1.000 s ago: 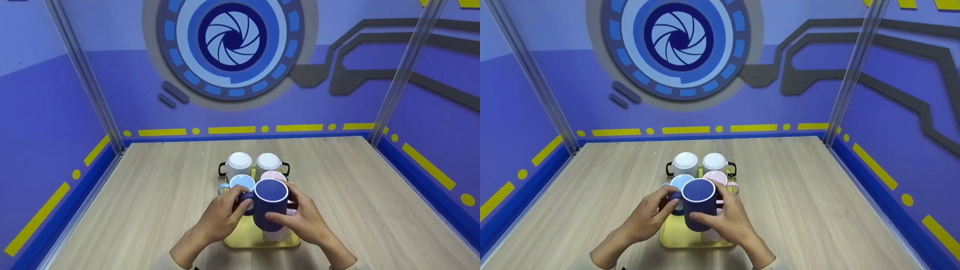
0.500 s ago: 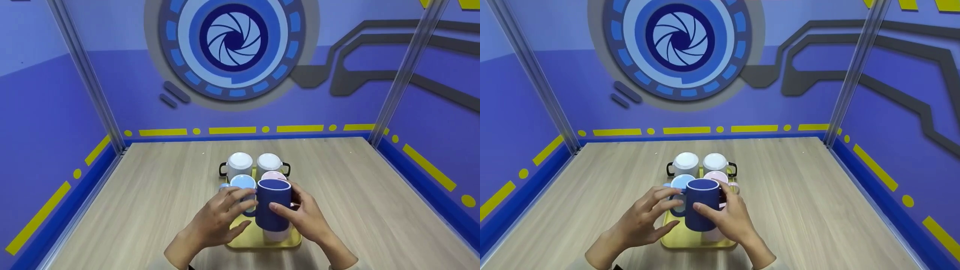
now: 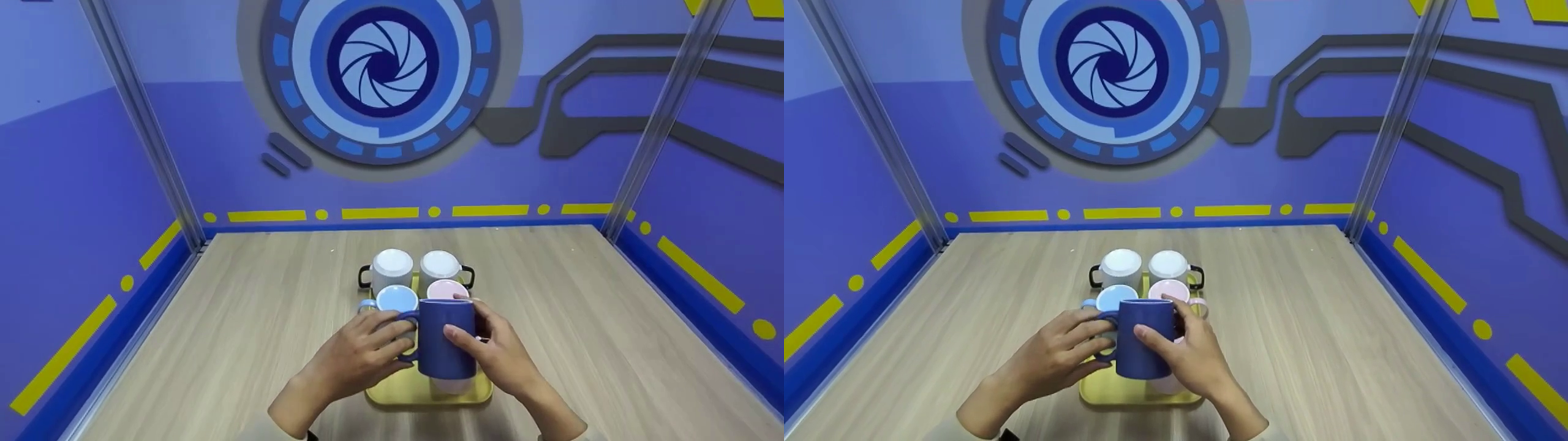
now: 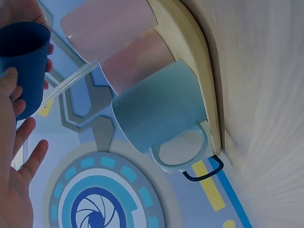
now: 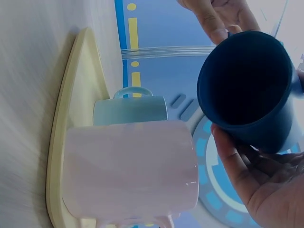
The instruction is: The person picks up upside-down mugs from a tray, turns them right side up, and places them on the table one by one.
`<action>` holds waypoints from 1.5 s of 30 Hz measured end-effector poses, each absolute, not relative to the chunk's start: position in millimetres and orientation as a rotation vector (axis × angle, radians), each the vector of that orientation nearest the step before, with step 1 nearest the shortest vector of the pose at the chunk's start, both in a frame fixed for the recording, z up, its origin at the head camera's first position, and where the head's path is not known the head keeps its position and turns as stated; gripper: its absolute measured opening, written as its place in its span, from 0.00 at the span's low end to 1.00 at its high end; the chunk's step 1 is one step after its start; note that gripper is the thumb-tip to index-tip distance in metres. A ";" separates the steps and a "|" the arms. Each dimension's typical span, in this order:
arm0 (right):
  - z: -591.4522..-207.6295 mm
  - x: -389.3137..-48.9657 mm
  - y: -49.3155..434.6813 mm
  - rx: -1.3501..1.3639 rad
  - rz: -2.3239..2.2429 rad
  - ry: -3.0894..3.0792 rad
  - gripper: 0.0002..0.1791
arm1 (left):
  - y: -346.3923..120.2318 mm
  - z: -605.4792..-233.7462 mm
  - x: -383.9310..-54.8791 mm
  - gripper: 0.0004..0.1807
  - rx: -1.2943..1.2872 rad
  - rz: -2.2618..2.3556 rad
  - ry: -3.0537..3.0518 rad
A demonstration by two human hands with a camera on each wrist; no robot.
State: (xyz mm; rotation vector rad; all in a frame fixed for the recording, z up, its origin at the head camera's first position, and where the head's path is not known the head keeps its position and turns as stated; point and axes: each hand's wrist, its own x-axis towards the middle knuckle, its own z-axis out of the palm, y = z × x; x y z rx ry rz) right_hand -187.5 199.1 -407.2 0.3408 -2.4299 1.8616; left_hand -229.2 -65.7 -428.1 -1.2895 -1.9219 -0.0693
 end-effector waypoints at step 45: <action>-415.8 -186.9 227.2 1.065 1.850 -2.349 0.49 | -46.8 -420.7 -210.8 0.06 -1.206 -1.563 -2.080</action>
